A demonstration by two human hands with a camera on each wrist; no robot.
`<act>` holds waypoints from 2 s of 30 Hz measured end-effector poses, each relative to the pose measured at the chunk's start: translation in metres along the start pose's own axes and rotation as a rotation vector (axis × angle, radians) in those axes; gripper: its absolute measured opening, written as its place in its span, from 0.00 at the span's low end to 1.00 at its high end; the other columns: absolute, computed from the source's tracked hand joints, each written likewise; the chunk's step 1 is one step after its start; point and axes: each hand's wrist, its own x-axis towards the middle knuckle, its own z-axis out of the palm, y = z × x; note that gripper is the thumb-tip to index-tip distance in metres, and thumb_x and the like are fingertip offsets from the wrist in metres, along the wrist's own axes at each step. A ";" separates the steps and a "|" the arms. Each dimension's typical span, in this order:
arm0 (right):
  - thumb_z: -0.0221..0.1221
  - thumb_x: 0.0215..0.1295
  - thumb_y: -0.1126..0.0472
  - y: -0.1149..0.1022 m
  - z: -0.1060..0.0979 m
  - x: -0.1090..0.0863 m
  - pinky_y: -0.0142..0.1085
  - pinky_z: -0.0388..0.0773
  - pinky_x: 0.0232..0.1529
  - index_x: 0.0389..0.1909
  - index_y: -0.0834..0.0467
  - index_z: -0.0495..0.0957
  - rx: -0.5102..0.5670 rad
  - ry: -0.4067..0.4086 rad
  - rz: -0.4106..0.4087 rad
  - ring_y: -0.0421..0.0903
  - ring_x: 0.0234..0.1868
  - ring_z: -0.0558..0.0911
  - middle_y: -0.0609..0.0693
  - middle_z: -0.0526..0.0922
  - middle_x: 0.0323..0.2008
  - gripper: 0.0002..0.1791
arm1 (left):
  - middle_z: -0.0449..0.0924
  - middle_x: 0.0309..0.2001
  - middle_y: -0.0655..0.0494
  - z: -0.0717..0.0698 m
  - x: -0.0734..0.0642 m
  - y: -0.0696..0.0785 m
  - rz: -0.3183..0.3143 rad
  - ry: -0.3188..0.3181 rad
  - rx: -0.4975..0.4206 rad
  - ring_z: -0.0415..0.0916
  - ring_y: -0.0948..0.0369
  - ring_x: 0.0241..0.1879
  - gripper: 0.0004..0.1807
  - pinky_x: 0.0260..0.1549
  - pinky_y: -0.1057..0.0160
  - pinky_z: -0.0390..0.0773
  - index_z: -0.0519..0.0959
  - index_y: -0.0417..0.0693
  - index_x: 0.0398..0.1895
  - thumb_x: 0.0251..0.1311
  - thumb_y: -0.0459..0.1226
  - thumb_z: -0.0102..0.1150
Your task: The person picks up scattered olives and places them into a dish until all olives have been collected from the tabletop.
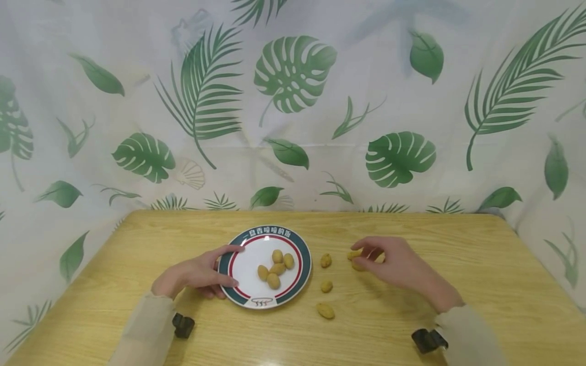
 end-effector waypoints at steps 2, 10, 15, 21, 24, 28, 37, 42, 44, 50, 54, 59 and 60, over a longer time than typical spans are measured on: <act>0.66 0.69 0.56 0.002 -0.001 -0.001 0.30 0.77 0.28 0.51 0.53 0.85 -0.001 -0.001 0.006 0.33 0.36 0.83 0.41 0.88 0.37 0.12 | 0.86 0.26 0.49 0.000 0.000 -0.001 0.002 0.001 0.009 0.83 0.61 0.21 0.44 0.23 0.67 0.79 0.59 0.70 0.78 0.61 0.42 0.72; 0.65 0.70 0.55 0.014 0.001 -0.004 0.30 0.78 0.35 0.49 0.53 0.85 -0.031 -0.011 0.028 0.34 0.36 0.84 0.41 0.87 0.37 0.11 | 0.85 0.26 0.49 0.000 0.000 0.002 -0.001 0.006 0.018 0.83 0.61 0.22 0.44 0.23 0.67 0.78 0.59 0.71 0.78 0.61 0.43 0.72; 0.65 0.70 0.55 0.018 0.002 -0.005 0.31 0.80 0.38 0.49 0.52 0.85 -0.039 -0.040 0.057 0.35 0.37 0.84 0.42 0.88 0.38 0.11 | 0.85 0.26 0.50 0.000 -0.001 0.002 0.005 0.000 0.028 0.83 0.61 0.22 0.45 0.23 0.67 0.79 0.58 0.70 0.78 0.62 0.43 0.72; 0.65 0.70 0.56 0.021 0.002 -0.006 0.31 0.80 0.38 0.50 0.52 0.85 -0.009 -0.088 0.059 0.36 0.38 0.85 0.47 0.89 0.43 0.11 | 0.85 0.26 0.49 0.000 -0.001 0.001 0.003 0.011 0.026 0.83 0.61 0.21 0.45 0.23 0.66 0.79 0.59 0.71 0.78 0.61 0.43 0.72; 0.65 0.70 0.56 0.023 0.003 -0.006 0.30 0.80 0.38 0.51 0.52 0.85 -0.003 -0.098 0.063 0.36 0.39 0.85 0.47 0.89 0.44 0.12 | 0.85 0.26 0.49 0.000 -0.001 0.002 -0.006 0.006 0.021 0.83 0.61 0.22 0.44 0.23 0.67 0.79 0.59 0.71 0.78 0.61 0.43 0.72; 0.65 0.70 0.56 0.023 0.005 -0.005 0.31 0.81 0.39 0.52 0.52 0.85 -0.014 -0.106 0.073 0.36 0.38 0.85 0.45 0.88 0.42 0.12 | 0.85 0.26 0.49 0.000 0.000 0.002 -0.010 0.009 0.017 0.83 0.61 0.22 0.45 0.23 0.67 0.79 0.59 0.72 0.77 0.61 0.43 0.72; 0.65 0.68 0.59 0.021 0.005 -0.004 0.32 0.80 0.38 0.52 0.52 0.85 -0.014 -0.114 0.035 0.32 0.36 0.83 0.40 0.86 0.35 0.13 | 0.85 0.25 0.49 0.000 0.000 0.000 -0.004 0.019 0.016 0.83 0.61 0.21 0.44 0.23 0.67 0.78 0.60 0.72 0.77 0.61 0.43 0.72; 0.66 0.67 0.61 0.021 0.006 -0.002 0.32 0.80 0.38 0.52 0.53 0.84 -0.015 -0.119 0.025 0.30 0.35 0.83 0.38 0.86 0.33 0.14 | 0.85 0.25 0.49 0.000 -0.001 0.001 -0.002 0.015 0.017 0.83 0.61 0.21 0.44 0.23 0.67 0.79 0.60 0.72 0.77 0.61 0.43 0.72; 0.66 0.66 0.60 0.021 0.007 -0.001 0.31 0.80 0.38 0.52 0.53 0.84 -0.020 -0.119 0.026 0.30 0.34 0.82 0.37 0.86 0.32 0.14 | 0.85 0.25 0.49 0.000 -0.001 0.001 0.000 0.012 0.017 0.83 0.61 0.21 0.44 0.23 0.67 0.79 0.59 0.71 0.77 0.61 0.43 0.72; 0.69 0.64 0.58 0.021 0.012 0.001 0.31 0.78 0.35 0.51 0.54 0.85 -0.031 -0.110 0.019 0.30 0.32 0.80 0.38 0.85 0.31 0.15 | 0.85 0.26 0.49 0.000 -0.001 0.000 0.010 0.002 0.018 0.83 0.61 0.22 0.45 0.23 0.67 0.79 0.59 0.72 0.78 0.61 0.43 0.72; 0.70 0.64 0.56 0.021 0.013 0.002 0.30 0.78 0.34 0.50 0.53 0.85 -0.028 -0.117 0.035 0.31 0.32 0.80 0.39 0.84 0.31 0.15 | 0.85 0.26 0.49 0.000 -0.001 0.000 0.007 0.008 0.012 0.83 0.61 0.22 0.45 0.23 0.67 0.79 0.59 0.72 0.77 0.61 0.44 0.73; 0.71 0.62 0.55 0.021 0.014 0.005 0.31 0.79 0.36 0.50 0.52 0.84 -0.021 -0.131 0.061 0.32 0.32 0.81 0.42 0.84 0.35 0.16 | 0.86 0.26 0.49 0.000 0.001 -0.002 0.003 0.012 0.006 0.84 0.61 0.22 0.44 0.23 0.67 0.79 0.60 0.73 0.77 0.61 0.44 0.73; 0.71 0.62 0.54 0.020 0.014 0.005 0.31 0.79 0.36 0.49 0.52 0.84 -0.018 -0.132 0.063 0.32 0.32 0.81 0.43 0.85 0.35 0.16 | 0.86 0.26 0.49 0.000 0.001 -0.002 0.005 0.012 0.007 0.84 0.61 0.22 0.44 0.23 0.67 0.79 0.60 0.74 0.77 0.61 0.44 0.73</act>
